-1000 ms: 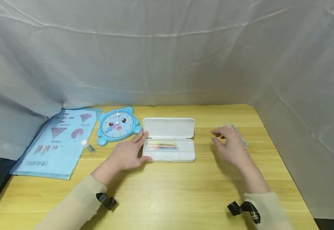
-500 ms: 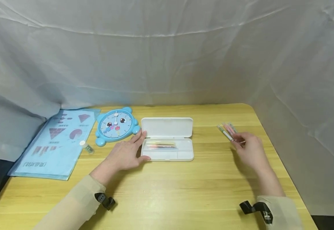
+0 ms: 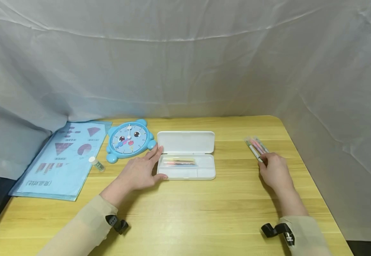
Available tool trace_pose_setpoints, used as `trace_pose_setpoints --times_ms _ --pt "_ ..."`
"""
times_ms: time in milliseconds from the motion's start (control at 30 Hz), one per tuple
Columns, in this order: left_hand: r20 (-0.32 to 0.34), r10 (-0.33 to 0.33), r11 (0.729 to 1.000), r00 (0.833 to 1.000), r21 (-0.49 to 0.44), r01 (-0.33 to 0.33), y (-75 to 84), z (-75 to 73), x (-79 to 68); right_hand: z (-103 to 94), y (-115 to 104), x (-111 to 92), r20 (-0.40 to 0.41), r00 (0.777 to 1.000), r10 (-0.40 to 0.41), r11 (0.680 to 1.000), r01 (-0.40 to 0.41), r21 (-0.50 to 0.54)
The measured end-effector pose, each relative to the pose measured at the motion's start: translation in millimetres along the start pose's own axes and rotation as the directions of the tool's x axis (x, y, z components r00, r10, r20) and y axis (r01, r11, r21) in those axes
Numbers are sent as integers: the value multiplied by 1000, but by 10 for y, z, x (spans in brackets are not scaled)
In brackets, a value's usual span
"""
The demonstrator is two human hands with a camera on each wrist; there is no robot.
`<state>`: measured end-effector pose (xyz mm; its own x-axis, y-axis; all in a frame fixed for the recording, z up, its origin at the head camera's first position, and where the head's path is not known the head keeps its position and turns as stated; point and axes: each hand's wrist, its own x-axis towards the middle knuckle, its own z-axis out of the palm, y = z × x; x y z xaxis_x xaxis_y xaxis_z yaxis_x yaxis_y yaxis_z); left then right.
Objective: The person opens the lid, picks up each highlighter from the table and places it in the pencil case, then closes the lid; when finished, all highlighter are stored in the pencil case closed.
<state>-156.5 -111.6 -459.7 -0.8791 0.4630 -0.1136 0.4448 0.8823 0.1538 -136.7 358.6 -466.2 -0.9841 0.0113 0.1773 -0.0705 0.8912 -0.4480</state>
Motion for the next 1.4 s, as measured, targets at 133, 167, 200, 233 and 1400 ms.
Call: trace_pose_setpoints --times_ms 133,167,200,233,1400 --pt "-3 1 1000 1000 -1 -1 1 -8 -3 28 -11 5 -2 1000 9 1000 -9 8" --pt "-4 1 1000 1000 0 -1 1 -9 -4 35 -13 5 -10 1000 8 1000 -8 11" --pt "-3 0 1000 1000 3 0 1 -10 -3 41 -17 2 -20 1000 7 1000 -7 14" --pt "-3 0 1000 1000 3 0 0 -9 -2 46 -21 -1 -32 999 6 1000 -6 17" --pt "8 2 1000 1000 13 -3 3 -5 0 -373 -1051 200 -282 959 -38 935 134 329"
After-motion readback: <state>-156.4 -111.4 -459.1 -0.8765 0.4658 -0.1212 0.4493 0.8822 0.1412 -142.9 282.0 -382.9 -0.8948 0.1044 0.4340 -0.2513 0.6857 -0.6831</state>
